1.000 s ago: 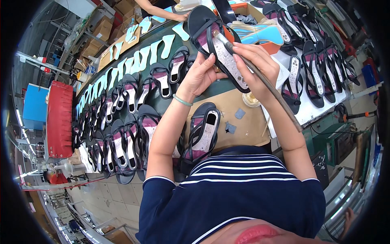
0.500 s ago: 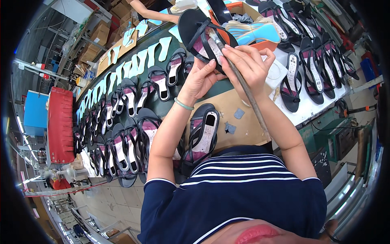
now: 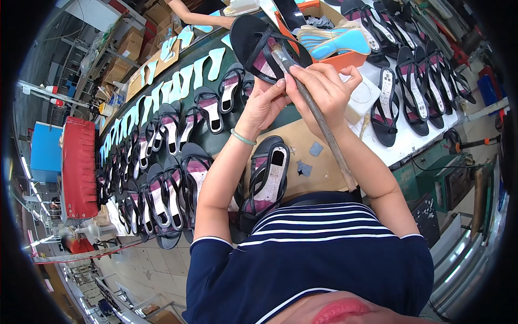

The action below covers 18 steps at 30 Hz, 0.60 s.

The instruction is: Applying adhesive to shoe components using a brush during shoe assembly.

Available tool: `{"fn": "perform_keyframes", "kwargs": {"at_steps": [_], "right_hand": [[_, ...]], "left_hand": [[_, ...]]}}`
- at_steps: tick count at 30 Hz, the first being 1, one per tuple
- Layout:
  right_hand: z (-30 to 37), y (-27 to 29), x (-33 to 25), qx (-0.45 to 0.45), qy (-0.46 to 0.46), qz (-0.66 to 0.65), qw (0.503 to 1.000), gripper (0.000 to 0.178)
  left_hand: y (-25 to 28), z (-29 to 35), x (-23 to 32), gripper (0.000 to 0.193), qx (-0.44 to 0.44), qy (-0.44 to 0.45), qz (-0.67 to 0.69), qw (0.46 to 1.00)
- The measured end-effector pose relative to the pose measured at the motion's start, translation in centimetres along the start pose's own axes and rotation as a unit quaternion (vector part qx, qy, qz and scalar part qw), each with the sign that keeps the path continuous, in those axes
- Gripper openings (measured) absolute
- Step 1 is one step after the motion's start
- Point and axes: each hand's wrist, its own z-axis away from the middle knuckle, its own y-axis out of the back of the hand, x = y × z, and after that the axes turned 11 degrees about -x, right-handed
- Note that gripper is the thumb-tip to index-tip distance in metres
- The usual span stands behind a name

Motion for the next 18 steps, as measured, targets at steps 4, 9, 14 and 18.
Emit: {"fn": "perform_keyframes", "kwargs": {"at_steps": [4, 9, 14, 18], "right_hand": [[0.2, -0.2, 0.2, 0.013, 0.000, -0.001, 1.000, 0.014], [0.4, 0.5, -0.2, 0.003, -0.003, -0.007, 1.000, 0.013], [1.0, 0.9, -0.3, -0.005, -0.003, -0.001, 1.000, 0.013], [1.3, 1.7, -0.6, -0.020, -0.008, 0.003, 1.000, 0.013]], "left_hand": [[-0.1, 0.0, -0.1, 0.051, 0.001, -0.016, -0.004, 1.000], [0.0, 0.0, 0.1, 0.054, 0.003, -0.005, -0.007, 1.000], [-0.3, -0.1, 0.3, 0.055, -0.004, -0.017, -0.007, 1.000], [0.4, -0.2, 0.1, 0.064, -0.002, -0.013, -0.016, 1.000]]}}
